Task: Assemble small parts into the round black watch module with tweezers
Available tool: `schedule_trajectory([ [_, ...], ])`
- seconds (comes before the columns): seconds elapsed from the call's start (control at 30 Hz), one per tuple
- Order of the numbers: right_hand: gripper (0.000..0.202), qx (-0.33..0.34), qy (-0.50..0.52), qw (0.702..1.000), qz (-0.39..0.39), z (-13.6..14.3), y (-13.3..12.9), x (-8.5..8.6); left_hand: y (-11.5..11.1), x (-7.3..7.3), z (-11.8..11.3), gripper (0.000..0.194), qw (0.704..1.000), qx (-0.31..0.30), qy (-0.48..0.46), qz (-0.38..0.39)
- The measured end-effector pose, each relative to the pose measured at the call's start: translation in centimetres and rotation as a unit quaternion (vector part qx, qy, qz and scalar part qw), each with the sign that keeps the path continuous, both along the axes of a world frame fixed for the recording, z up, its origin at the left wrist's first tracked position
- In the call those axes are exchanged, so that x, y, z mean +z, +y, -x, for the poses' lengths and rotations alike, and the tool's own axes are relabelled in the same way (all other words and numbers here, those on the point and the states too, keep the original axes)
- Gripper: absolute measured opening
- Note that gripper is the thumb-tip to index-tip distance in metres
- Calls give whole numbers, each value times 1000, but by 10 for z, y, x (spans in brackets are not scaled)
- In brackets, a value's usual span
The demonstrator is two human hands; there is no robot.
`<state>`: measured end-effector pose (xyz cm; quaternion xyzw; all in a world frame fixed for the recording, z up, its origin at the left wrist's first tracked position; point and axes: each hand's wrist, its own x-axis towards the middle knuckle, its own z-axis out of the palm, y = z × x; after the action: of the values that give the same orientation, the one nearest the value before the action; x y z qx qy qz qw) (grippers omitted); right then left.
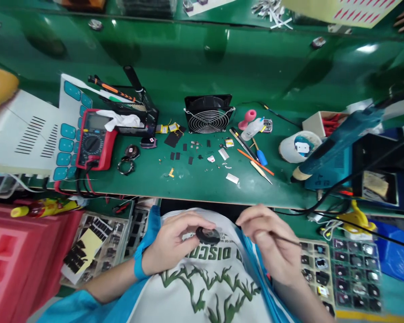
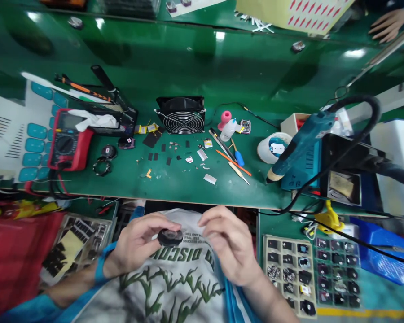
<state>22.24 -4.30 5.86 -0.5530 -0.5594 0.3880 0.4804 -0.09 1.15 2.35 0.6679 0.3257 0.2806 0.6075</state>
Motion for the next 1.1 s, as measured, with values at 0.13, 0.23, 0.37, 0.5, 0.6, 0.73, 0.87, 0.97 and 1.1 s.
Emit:
schedule_trajectory([
  [0.13,46,130,-147,980,-40,9,3,-11,6,4,0,27,997,-9,0,-73],
  [0.23,34,122,-198,969,-81,17,2,-17,8,7,-2,20,995,-18,2,-97],
  [0.37,16,91,-221,961,-139,21,-4,-22,9,8,-4,18,992,3,-14,-123],
  [0.5,22,79,-222,957,-171,23,-9,-27,11,8,-4,28,987,-3,-54,-149],
  [0.6,20,70,-228,956,-173,24,-9,-28,13,8,-3,37,985,-21,-72,-154],
  [0.73,25,85,-224,956,-169,24,-7,-25,14,10,-3,35,986,-37,-68,-145],
  [0.87,25,94,-157,975,-124,23,-3,-23,15,10,-4,21,995,-20,-87,-39],
  [0.97,16,114,-67,989,-66,22,-1,-23,15,10,-5,10,994,-14,-96,54],
  [1.1,13,118,-26,992,-41,20,0,-21,15,11,-6,7,984,-32,-118,133],
])
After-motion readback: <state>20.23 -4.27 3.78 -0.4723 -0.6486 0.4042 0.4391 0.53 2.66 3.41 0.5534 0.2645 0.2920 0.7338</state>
